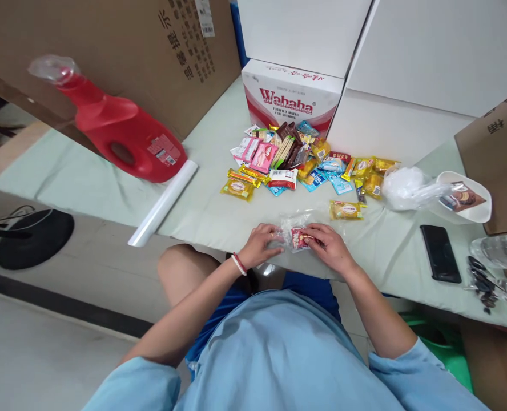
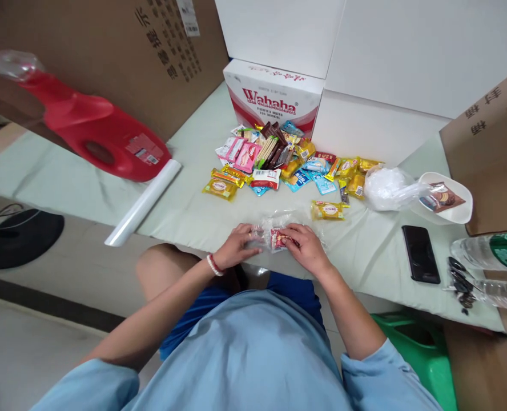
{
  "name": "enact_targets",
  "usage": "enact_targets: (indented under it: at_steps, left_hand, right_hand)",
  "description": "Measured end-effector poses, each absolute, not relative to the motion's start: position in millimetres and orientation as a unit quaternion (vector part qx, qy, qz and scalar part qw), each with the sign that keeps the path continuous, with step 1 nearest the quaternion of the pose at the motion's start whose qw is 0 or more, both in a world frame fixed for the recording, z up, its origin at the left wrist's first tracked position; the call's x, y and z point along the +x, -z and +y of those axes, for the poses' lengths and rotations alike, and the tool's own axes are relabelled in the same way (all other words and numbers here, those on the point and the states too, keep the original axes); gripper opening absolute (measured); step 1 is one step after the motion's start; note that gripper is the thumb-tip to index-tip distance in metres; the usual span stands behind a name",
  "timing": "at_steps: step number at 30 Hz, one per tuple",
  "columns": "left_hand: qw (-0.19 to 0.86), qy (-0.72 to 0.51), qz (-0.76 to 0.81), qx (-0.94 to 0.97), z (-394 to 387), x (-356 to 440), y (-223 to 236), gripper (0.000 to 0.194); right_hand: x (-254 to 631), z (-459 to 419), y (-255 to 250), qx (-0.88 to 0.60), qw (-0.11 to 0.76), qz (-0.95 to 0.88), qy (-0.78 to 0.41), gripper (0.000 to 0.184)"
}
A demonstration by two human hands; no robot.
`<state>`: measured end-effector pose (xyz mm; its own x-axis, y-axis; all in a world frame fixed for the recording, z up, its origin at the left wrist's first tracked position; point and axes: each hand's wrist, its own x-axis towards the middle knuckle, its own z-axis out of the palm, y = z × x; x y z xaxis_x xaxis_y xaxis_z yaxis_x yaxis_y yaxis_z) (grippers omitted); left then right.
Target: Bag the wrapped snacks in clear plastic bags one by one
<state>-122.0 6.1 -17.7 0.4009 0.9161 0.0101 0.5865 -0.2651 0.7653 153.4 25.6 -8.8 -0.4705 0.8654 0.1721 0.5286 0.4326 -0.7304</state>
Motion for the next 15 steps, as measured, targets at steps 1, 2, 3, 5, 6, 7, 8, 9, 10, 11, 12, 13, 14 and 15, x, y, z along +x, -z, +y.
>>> enact_targets:
  at_steps: [1,2,3,5,6,7,8,9,10,11,12,13,14,15]
  left_hand:
    - [0.353,-0.246,0.501,0.751,7.8,-120.7,20.2,0.025]
    - [0.359,-0.261,0.501,0.743,10.9,-123.4,21.2,0.024]
    - [0.370,-0.274,0.495,0.737,14.9,-129.5,20.7,0.026]
    - [0.395,-0.281,0.482,0.730,24.0,-147.7,16.5,0.029]
    - [0.406,-0.276,0.478,0.729,27.9,-157.1,13.4,0.031]
    - [0.410,-0.268,0.481,0.727,30.7,-165.1,10.1,0.032]
    - [0.404,-0.262,0.494,0.724,32.0,-170.5,6.7,0.032]
    - [0.379,-0.263,0.523,0.717,31.1,-172.7,3.3,0.031]
    - [0.332,-0.272,0.569,0.701,27.9,-171.3,-0.1,0.030]
    - [0.267,-0.288,0.623,0.677,22.1,-166.2,-3.7,0.028]
    - [0.191,-0.308,0.671,0.647,13.9,-157.8,-7.6,0.026]
    - [0.113,-0.329,0.709,0.614,3.6,-146.4,-11.6,0.023]
    - [0.063,-0.344,0.715,0.605,-7.8,-132.9,-15.6,0.021]
    - [0.048,-0.351,0.689,0.633,-19.2,-117.9,-19.2,0.019]
  right_hand:
    - [154.2,25.6,8.7,-0.435,0.274,-0.799,-0.312,0.030]
    - [155.0,25.6,8.3,-0.435,0.272,-0.798,-0.317,0.030]
    - [155.6,25.4,7.7,-0.435,0.271,-0.796,-0.322,0.030]
    - [156.3,24.7,6.3,-0.436,0.270,-0.791,-0.334,0.031]
    - [156.0,24.3,5.8,-0.437,0.271,-0.787,-0.340,0.033]
    - [155.4,23.8,5.5,-0.439,0.273,-0.783,-0.346,0.035]
    - [154.5,23.4,5.5,-0.441,0.276,-0.779,-0.349,0.036]
    - [153.3,23.0,5.7,-0.443,0.278,-0.776,-0.351,0.037]
    - [152.1,22.6,5.9,-0.445,0.281,-0.774,-0.352,0.037]
    - [150.8,22.3,6.3,-0.447,0.284,-0.772,-0.352,0.037]
    - [149.7,22.0,6.5,-0.449,0.286,-0.770,-0.351,0.037]
    - [148.7,21.7,6.6,-0.451,0.288,-0.769,-0.351,0.036]
    - [147.9,21.3,6.5,-0.452,0.289,-0.767,-0.352,0.036]
    - [147.0,20.8,6.2,-0.454,0.290,-0.765,-0.353,0.036]
